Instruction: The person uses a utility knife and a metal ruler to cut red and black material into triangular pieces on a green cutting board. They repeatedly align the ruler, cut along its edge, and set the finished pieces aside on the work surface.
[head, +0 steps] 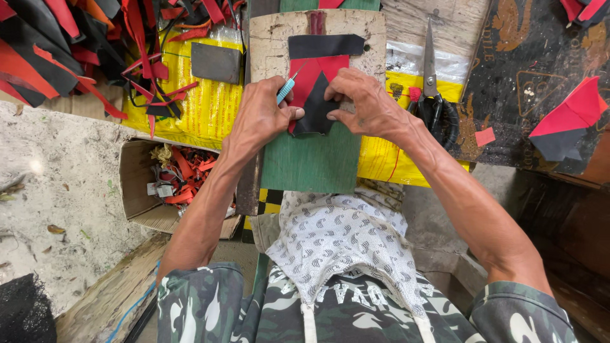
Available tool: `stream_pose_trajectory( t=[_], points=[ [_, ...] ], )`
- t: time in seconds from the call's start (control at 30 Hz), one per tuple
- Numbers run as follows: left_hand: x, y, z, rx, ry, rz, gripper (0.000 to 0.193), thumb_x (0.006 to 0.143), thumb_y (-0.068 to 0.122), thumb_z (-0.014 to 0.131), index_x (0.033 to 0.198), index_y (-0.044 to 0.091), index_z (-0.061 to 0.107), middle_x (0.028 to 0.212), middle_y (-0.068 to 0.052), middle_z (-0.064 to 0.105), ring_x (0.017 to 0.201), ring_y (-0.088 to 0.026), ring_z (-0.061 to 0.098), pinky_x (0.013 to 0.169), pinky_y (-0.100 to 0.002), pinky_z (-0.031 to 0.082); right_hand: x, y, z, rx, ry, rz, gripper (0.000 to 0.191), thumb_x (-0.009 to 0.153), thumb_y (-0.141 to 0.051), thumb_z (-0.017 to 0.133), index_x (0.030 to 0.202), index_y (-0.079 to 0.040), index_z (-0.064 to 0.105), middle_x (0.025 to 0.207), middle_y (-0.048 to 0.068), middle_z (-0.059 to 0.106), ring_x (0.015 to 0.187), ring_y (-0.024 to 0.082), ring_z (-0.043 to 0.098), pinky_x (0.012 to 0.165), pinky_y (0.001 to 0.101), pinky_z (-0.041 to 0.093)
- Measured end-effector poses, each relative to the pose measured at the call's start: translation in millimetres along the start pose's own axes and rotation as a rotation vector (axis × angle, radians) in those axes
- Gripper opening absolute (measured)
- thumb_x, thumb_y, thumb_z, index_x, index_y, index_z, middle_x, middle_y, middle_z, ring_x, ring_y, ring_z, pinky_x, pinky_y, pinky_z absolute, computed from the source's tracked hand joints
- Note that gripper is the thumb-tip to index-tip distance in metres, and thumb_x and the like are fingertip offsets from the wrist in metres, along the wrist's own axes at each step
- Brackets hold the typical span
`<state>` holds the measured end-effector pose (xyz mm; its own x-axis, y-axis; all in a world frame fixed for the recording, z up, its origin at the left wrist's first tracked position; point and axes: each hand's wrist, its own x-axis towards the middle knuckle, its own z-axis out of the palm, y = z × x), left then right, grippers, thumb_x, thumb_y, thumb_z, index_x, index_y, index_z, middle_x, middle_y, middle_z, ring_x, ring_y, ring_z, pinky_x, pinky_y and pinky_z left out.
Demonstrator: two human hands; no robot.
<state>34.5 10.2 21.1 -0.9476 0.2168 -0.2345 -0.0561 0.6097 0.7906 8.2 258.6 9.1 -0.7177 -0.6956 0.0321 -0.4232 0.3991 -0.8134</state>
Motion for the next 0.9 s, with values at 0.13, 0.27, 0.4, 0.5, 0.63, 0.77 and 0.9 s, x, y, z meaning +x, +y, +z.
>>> stream_pose_trajectory(
  t=[0.13, 0.27, 0.4, 0.5, 0.63, 0.77, 0.9],
  points=[
    [1.9, -0.4, -3.5, -0.014, -0.032, -0.001, 0.025, 0.075, 0.008, 0.085, 0.087, -0.005, 0.067, 0.07, -0.017, 0.068, 0.065, -0.03, 0.069, 0.063, -0.041, 0.053, 0.3, -2.1, -2.4, 0.001, -0.035, 0.012, 0.036, 0.078, 0.0, 0.083, 0.106, 0.0, 0.06, 0.1, 0.013, 0.059, 0.092, 0.027, 0.064, 0.08, 0.0374, 0.055],
    [3.4, -0.9, -7.1, 0.025, -0.057, 0.002, 0.024, 0.075, 0.008, 0.084, 0.088, -0.005, 0.069, 0.07, -0.017, 0.068, 0.065, -0.03, 0.068, 0.064, -0.042, 0.052, 0.3, -2.0, -6.1, -0.078, -0.075, -0.033, 0.036, 0.077, -0.002, 0.083, 0.105, -0.001, 0.061, 0.099, 0.013, 0.06, 0.099, 0.034, 0.06, 0.082, 0.0427, 0.051],
    [4.7, 0.3, -8.9, 0.029, -0.078, -0.018, 0.024, 0.074, 0.008, 0.084, 0.089, -0.004, 0.07, 0.069, -0.016, 0.068, 0.064, -0.029, 0.068, 0.064, -0.042, 0.052, 3.7, -2.3, -9.4, -0.084, -0.117, -0.016, 0.035, 0.079, -0.001, 0.081, 0.106, -0.002, 0.06, 0.099, 0.013, 0.06, 0.1, 0.034, 0.059, 0.084, 0.0449, 0.049],
    [5.3, 1.1, -9.2, 0.022, -0.082, -0.036, 0.024, 0.074, 0.009, 0.084, 0.089, -0.004, 0.07, 0.069, -0.015, 0.068, 0.064, -0.028, 0.068, 0.063, -0.042, 0.053, 5.4, -4.6, -9.3, -0.116, -0.114, -0.027, 0.036, 0.078, 0.0, 0.079, 0.107, -0.002, 0.059, 0.1, 0.013, 0.059, 0.1, 0.035, 0.059, 0.085, 0.0455, 0.048],
    [4.8, 0.8, -8.4, 0.033, -0.076, -0.036, 0.024, 0.074, 0.008, 0.085, 0.088, -0.004, 0.07, 0.069, -0.016, 0.068, 0.064, -0.028, 0.068, 0.064, -0.042, 0.052, 2.3, -11.4, -4.6, -0.234, -0.105, -0.055, 0.043, 0.075, 0.002, 0.078, 0.111, -0.002, 0.054, 0.103, 0.015, 0.056, 0.101, 0.037, 0.056, 0.088, 0.0467, 0.048],
    [4.0, -0.3, -7.6, 0.009, -0.07, -0.028, 0.023, 0.075, 0.008, 0.083, 0.089, -0.004, 0.07, 0.07, -0.016, 0.069, 0.064, -0.028, 0.069, 0.064, -0.042, 0.053, 1.9, -14.6, -5.5, -0.289, -0.124, -0.089, 0.045, 0.073, 0.002, 0.077, 0.11, -0.001, 0.052, 0.102, 0.016, 0.054, 0.099, 0.037, 0.055, 0.088, 0.0471, 0.048],
    [0.6, -2.3, -5.8, -0.003, -0.037, 0.011, 0.022, 0.076, 0.008, 0.082, 0.089, -0.004, 0.069, 0.07, -0.016, 0.067, 0.065, -0.028, 0.068, 0.065, -0.042, 0.052, 9.1, -9.3, -19.3, -0.006, -0.193, 0.195, 0.038, 0.079, -0.001, 0.073, 0.114, -0.005, 0.057, 0.106, 0.012, 0.061, 0.103, 0.028, 0.063, 0.092, 0.0389, 0.053]
  ],
)
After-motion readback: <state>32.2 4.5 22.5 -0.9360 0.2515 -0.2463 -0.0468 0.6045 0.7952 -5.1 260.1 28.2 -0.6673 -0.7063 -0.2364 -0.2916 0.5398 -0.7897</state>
